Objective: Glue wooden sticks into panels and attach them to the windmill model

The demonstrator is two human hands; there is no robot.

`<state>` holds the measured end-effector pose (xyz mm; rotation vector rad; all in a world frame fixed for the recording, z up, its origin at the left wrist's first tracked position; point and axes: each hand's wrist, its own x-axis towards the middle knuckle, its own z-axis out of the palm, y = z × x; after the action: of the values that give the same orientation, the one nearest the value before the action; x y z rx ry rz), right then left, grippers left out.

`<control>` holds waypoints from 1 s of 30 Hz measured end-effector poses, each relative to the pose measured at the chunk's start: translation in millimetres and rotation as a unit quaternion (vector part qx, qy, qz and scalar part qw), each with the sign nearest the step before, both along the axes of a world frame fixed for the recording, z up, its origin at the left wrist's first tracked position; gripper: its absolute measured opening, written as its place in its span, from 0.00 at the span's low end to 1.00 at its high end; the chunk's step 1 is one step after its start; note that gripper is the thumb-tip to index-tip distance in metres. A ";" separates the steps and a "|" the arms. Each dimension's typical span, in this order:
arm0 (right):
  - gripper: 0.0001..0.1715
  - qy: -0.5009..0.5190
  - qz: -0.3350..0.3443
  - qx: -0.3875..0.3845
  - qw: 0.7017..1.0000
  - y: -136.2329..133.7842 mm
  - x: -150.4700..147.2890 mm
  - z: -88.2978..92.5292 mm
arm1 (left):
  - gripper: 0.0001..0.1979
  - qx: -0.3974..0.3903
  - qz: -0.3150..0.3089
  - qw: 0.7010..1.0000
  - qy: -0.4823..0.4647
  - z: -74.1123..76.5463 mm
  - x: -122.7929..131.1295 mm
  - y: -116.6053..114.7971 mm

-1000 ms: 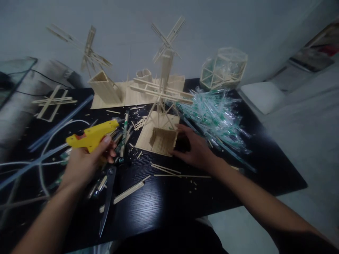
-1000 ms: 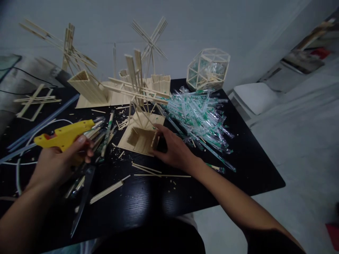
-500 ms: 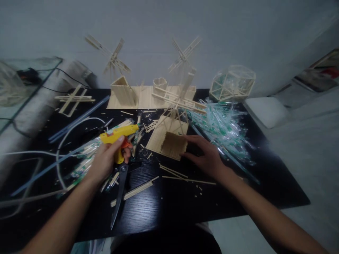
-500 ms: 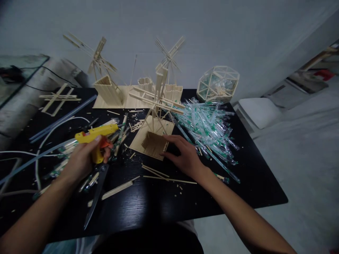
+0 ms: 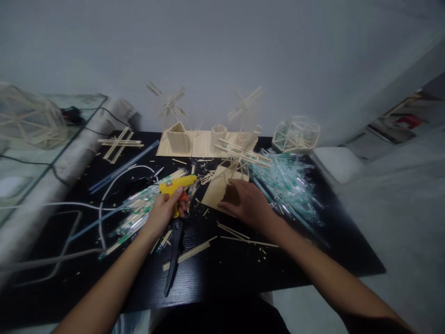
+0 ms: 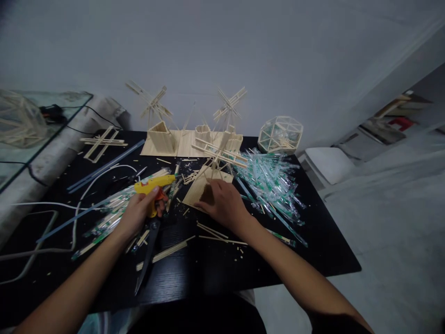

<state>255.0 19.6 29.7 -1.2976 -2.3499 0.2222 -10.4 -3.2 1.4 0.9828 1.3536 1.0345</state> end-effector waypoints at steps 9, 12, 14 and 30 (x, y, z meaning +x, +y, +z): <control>0.29 0.030 -0.020 -0.092 0.995 10.3 -5.4 -1.1 | 0.24 -0.018 0.000 1.000 0.003 -1.0 -1.4 2.9; 0.29 0.037 -0.017 -0.094 0.995 8.5 -5.5 -2.9 | 0.26 -0.022 -0.001 1.000 0.003 0.1 -1.1 2.2; 0.29 0.031 -0.014 -0.084 0.996 6.6 -5.7 -3.3 | 0.26 -0.027 -0.001 1.000 0.004 0.4 -0.9 1.8; 0.09 0.223 -0.018 0.077 0.972 -53.7 56.1 13.0 | 0.27 -0.075 -0.018 0.989 0.128 20.1 -28.9 3.2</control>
<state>311.1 -34.2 42.7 -1.0832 -1.9225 0.2819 -39.3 0.0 21.5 1.0485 1.5940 0.7845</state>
